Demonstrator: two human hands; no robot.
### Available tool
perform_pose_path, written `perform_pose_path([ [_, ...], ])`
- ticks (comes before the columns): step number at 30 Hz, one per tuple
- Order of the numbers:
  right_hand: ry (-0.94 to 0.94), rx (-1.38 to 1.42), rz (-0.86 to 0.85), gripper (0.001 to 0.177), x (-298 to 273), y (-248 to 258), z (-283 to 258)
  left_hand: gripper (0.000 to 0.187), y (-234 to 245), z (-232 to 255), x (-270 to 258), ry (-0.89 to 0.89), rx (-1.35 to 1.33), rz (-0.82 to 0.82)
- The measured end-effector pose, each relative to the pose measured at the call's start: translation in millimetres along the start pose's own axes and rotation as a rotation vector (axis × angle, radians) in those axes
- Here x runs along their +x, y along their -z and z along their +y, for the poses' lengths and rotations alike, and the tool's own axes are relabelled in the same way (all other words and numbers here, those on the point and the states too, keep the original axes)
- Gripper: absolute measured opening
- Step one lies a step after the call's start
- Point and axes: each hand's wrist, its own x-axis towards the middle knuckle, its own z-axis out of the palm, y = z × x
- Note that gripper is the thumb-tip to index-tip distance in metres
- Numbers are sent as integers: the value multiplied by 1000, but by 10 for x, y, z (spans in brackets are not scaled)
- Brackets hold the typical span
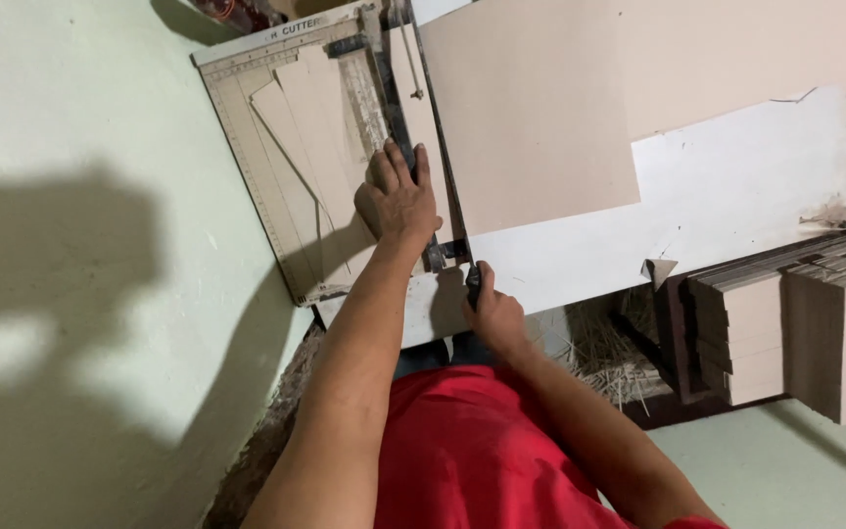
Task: The person uses a manual paper cutter to trim large sheets of light-colored paper. They align the paper against the guide, pull down the lever to cut, and then remove the cut pieces, repeating the process for multiple sheets.
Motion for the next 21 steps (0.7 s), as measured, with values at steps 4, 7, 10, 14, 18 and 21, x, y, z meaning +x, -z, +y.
perform_pose_path([
  [4,102,-56,116,73,16,-193,207,112,184,55,-145,-8,-20,-34],
  [7,130,-31,126,74,92,-220,189,112,248,17,-126,-6,-17,-50],
  [10,184,-178,194,75,143,-223,229,114,131,81,-50,2,-2,-24],
  [14,78,46,-74,78,-52,116,72,117,-48,-37,-3,-11,-29,51],
  [18,-23,336,-168,82,-793,1462,-757,108,-377,-297,29,-328,-75,472],
  [21,-34,408,-217,84,-883,1732,-798,42,-511,-243,6,-433,202,515],
])
